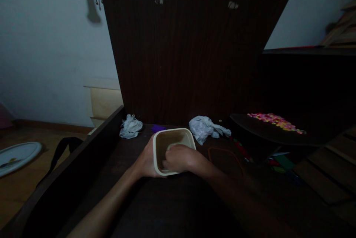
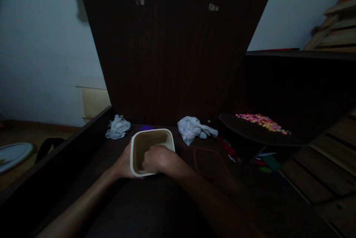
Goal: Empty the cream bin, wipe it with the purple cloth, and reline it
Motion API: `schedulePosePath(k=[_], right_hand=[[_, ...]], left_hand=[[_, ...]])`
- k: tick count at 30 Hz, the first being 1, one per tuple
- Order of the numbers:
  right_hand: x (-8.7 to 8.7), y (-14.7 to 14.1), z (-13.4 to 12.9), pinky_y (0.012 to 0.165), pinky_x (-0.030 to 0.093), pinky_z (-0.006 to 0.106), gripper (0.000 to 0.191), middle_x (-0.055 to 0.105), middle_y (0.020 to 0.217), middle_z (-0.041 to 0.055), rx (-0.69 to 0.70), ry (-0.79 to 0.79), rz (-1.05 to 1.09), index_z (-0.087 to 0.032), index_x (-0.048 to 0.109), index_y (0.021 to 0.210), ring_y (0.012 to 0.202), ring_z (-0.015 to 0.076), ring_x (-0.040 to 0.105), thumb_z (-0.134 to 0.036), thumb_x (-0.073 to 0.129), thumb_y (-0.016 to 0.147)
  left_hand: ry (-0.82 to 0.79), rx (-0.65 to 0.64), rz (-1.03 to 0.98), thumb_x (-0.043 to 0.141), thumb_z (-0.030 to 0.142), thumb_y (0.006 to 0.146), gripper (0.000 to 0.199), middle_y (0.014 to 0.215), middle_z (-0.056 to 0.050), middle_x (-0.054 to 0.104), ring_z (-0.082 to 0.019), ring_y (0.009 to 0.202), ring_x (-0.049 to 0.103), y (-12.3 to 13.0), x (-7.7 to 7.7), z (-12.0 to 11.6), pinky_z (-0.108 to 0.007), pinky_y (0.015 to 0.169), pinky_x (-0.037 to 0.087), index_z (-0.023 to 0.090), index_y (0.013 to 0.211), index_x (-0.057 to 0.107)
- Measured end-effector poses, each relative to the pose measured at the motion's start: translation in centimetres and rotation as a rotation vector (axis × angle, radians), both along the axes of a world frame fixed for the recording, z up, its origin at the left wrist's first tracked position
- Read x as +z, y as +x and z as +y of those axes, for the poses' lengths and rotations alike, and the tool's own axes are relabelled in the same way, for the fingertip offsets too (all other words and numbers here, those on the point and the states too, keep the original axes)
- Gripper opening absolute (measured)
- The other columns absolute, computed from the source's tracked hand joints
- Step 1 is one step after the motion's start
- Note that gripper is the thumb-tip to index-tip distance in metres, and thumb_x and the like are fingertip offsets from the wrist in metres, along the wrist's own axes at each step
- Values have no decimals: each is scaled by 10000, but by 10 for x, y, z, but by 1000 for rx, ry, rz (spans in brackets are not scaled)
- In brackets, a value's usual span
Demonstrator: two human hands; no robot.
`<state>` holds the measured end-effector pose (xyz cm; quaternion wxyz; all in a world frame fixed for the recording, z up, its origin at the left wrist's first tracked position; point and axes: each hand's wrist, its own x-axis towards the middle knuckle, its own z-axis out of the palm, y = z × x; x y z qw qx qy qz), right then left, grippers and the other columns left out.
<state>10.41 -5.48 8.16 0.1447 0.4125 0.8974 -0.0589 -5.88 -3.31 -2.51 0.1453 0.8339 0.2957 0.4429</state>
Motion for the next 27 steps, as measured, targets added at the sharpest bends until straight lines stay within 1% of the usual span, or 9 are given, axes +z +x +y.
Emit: schedulePosePath(k=[2, 4, 7, 11, 16, 18, 21, 25, 27], right_hand=[[14, 12, -9, 722, 534, 332, 480, 793, 1001, 225, 3, -28, 8, -62, 816, 993, 924, 312, 773, -410, 488, 1039], [26, 25, -16, 732, 516, 331, 553, 791, 1033, 200, 9, -75, 79, -91, 803, 1039, 935, 304, 764, -490, 421, 1060], [35, 40, -20, 764, 494, 321, 439, 777, 1077, 163, 52, -92, 202, -120, 765, 1079, 970, 293, 735, -507, 573, 1000], [38, 55, -15, 817, 469, 300, 233, 757, 1105, 107, 114, -100, 321, -158, 726, 1109, 1015, 253, 693, -331, 671, 962], [47, 72, -1, 753, 447, 267, 146, 739, 921, 18, 123, -170, 605, -186, 726, 1024, 830, 174, 650, -290, 661, 944], [50, 78, 7, 708, 448, 262, 167, 708, 849, -7, 53, -195, 802, -193, 716, 986, 759, 159, 621, -341, 659, 932], [47, 82, 26, 718, 473, 279, 223, 685, 830, -12, -149, -201, 1175, -206, 695, 894, 766, 169, 615, -428, 703, 868], [29, 80, 67, 769, 498, 297, 333, 692, 851, -12, -424, -201, 1605, -203, 675, 846, 782, 168, 627, -477, 800, 705], [15, 76, 91, 775, 499, 283, 377, 671, 806, -30, -505, -234, 1670, -208, 634, 810, 756, 151, 622, -504, 806, 652]], left_hand=[[-24, 23, -15, 945, 451, 471, 1110, 1392, -177, 586, -428, 1290, 592, -1, 0, 0, -604, 1140, 464, 181, 1432, 460], [-43, 34, -62, 944, 483, 475, 1084, 1337, -167, 612, -423, 1266, 603, -1, 0, 1, -614, 1134, 455, 177, 1409, 485], [-110, 33, -152, 946, 524, 487, 1068, 1237, -160, 651, -418, 1237, 620, -1, 0, 1, -618, 1116, 459, 163, 1386, 494], [-260, -44, -239, 921, 538, 559, 980, 1120, -134, 701, -383, 1162, 668, 2, 3, -4, -606, 1065, 506, 165, 1361, 499], [-381, -169, -327, 877, 671, 582, 1075, 1208, -150, 688, -367, 1155, 677, 8, 11, -11, -575, 1009, 561, 201, 1441, 433], [-420, -227, -335, 870, 690, 586, 1111, 1250, -166, 676, -378, 1178, 670, 9, 11, -13, -570, 995, 570, 208, 1471, 402], [-458, -251, -347, 865, 716, 574, 1180, 1273, -185, 663, -396, 1230, 645, 10, 9, -14, -573, 1008, 560, 201, 1508, 361], [-519, -301, -316, 848, 758, 551, 1219, 1297, -185, 650, -398, 1262, 623, 12, 7, -17, -574, 1046, 531, 202, 1516, 350], [-530, -320, -307, 851, 761, 533, 1222, 1302, -188, 646, -403, 1262, 616, 14, 7, -18, -580, 1058, 521, 193, 1502, 372]])
